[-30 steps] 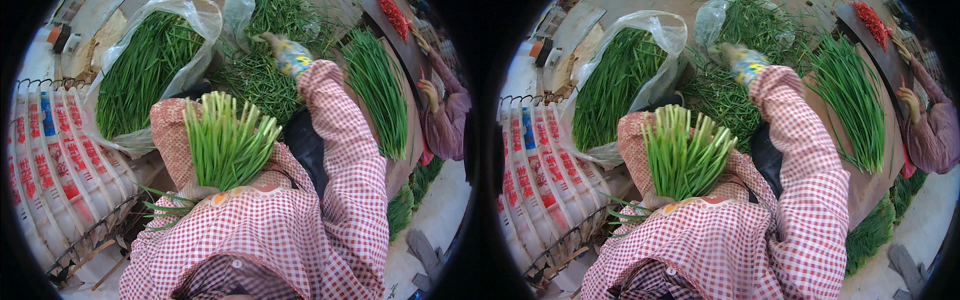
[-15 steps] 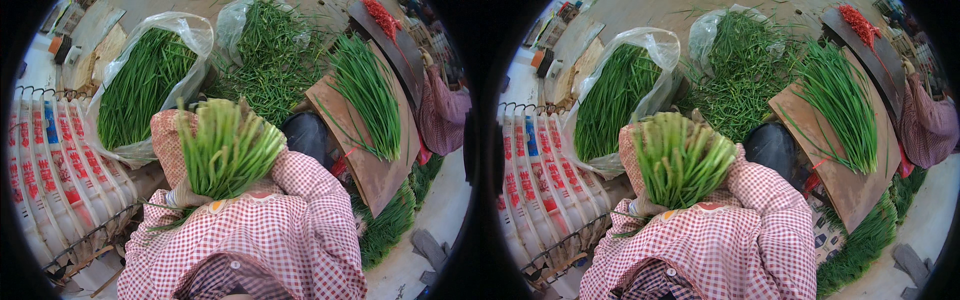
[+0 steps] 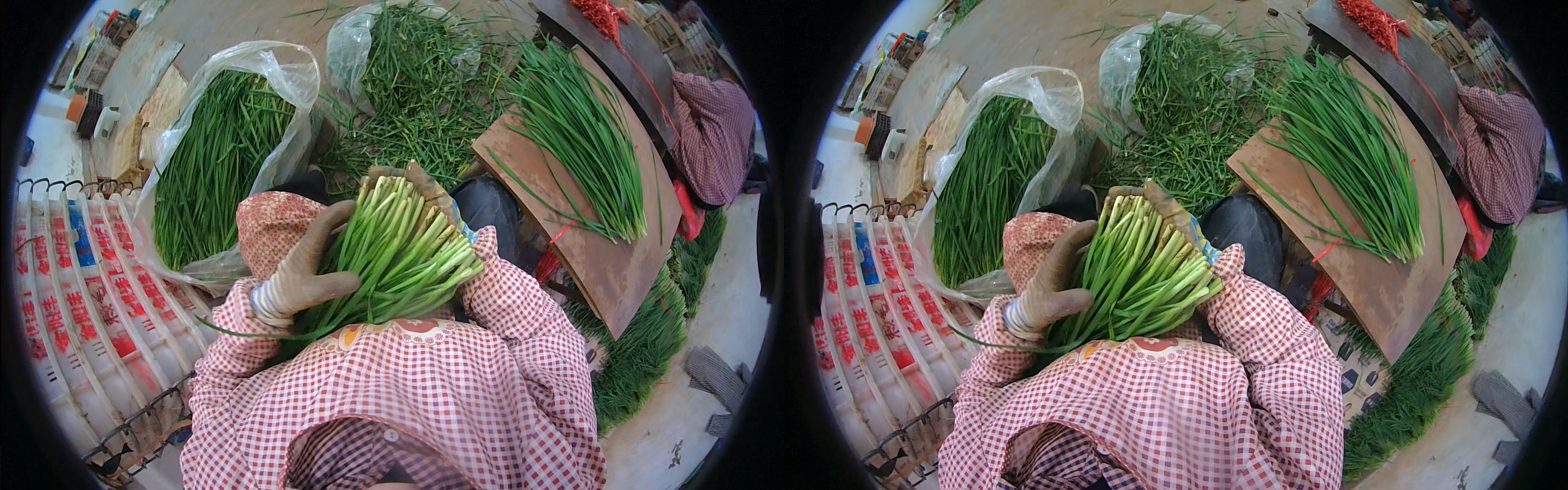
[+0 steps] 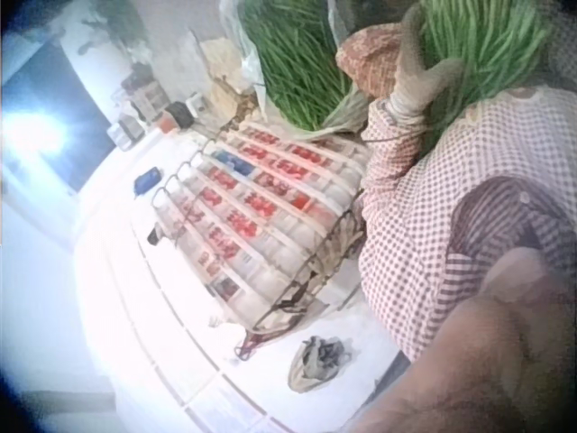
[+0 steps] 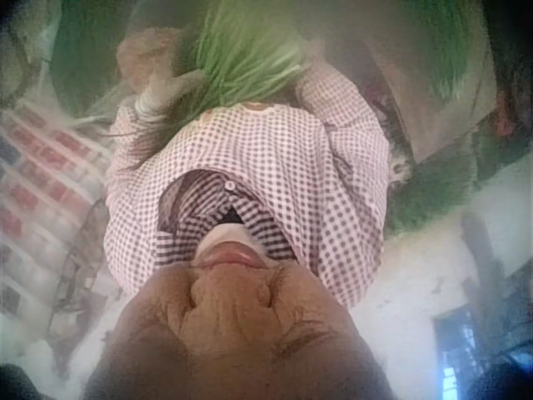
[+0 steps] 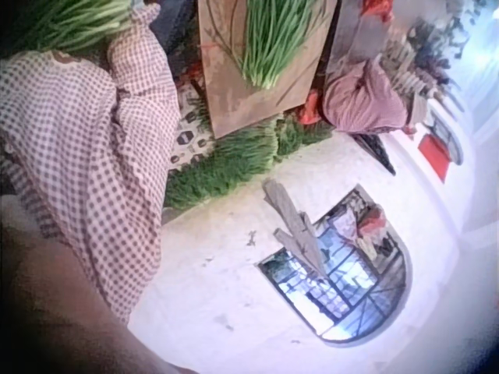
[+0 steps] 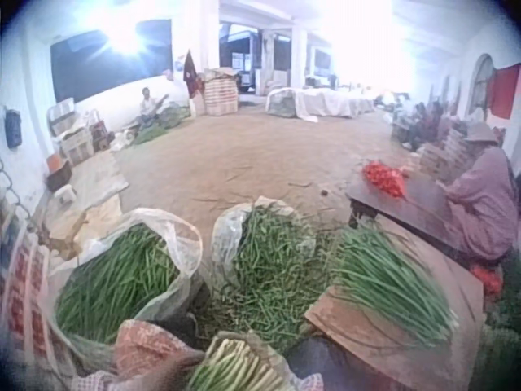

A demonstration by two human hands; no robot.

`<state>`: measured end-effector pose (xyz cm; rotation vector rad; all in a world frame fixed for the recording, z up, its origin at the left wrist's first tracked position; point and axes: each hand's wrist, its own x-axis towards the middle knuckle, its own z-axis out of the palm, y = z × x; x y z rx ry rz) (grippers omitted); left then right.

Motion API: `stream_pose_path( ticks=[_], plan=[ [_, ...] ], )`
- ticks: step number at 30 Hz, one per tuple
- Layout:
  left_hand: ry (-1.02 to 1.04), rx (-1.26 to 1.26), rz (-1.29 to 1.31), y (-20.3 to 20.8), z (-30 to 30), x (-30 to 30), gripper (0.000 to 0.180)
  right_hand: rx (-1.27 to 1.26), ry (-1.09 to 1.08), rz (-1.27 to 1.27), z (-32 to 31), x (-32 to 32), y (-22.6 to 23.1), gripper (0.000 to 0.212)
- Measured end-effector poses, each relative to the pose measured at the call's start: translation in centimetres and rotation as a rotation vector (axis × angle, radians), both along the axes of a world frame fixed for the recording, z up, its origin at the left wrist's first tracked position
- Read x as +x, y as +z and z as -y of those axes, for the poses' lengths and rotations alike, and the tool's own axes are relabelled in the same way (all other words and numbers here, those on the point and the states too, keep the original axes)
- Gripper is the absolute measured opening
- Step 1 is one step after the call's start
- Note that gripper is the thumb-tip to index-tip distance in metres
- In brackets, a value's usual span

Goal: The person sorts through green onions by hand to remove debris, gathers them into a bundle, and ties the bundle with a red string.

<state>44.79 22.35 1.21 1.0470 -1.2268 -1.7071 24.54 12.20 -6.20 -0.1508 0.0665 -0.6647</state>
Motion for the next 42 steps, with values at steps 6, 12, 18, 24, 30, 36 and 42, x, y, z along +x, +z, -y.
stream_pose_path(
  ticks=[6,12,18,24,30,36,42],
  plan=[
    [0.141,-0.253,0.639,1.2,1.0,-3.9,0.051,0.039,-0.099,-0.019,-0.6,0.7,0.4,0.035],
    [0.114,-0.634,0.929,2.5,2.3,-4.0,0.029,0.091,-0.138,-0.128,-1.1,0.5,0.5,0.033],
    [-0.205,-0.288,1.029,3.8,4.0,-5.2,0.035,0.179,-0.202,-0.601,-1.8,0.0,0.4,0.036],
    [-0.225,-0.265,0.699,5.2,2.5,-8.5,0.105,0.23,-0.151,-0.636,-0.4,0.4,-1.2,0.034],
    [0.017,-0.624,1.237,1.7,1.1,-8.8,0.125,0.14,-0.144,-0.412,-0.5,1.1,-2.3,0.027],
    [0.022,-0.094,0.657,0.6,2.2,-4.2,0.127,0.182,-0.105,-0.067,-2.5,-0.5,1.5,0.078],
    [0.027,0.056,0.528,-1.0,2.7,-4.6,0.106,-0.294,-0.274,-0.271,-4.6,-1.3,1.3,0.108]
  ],
)
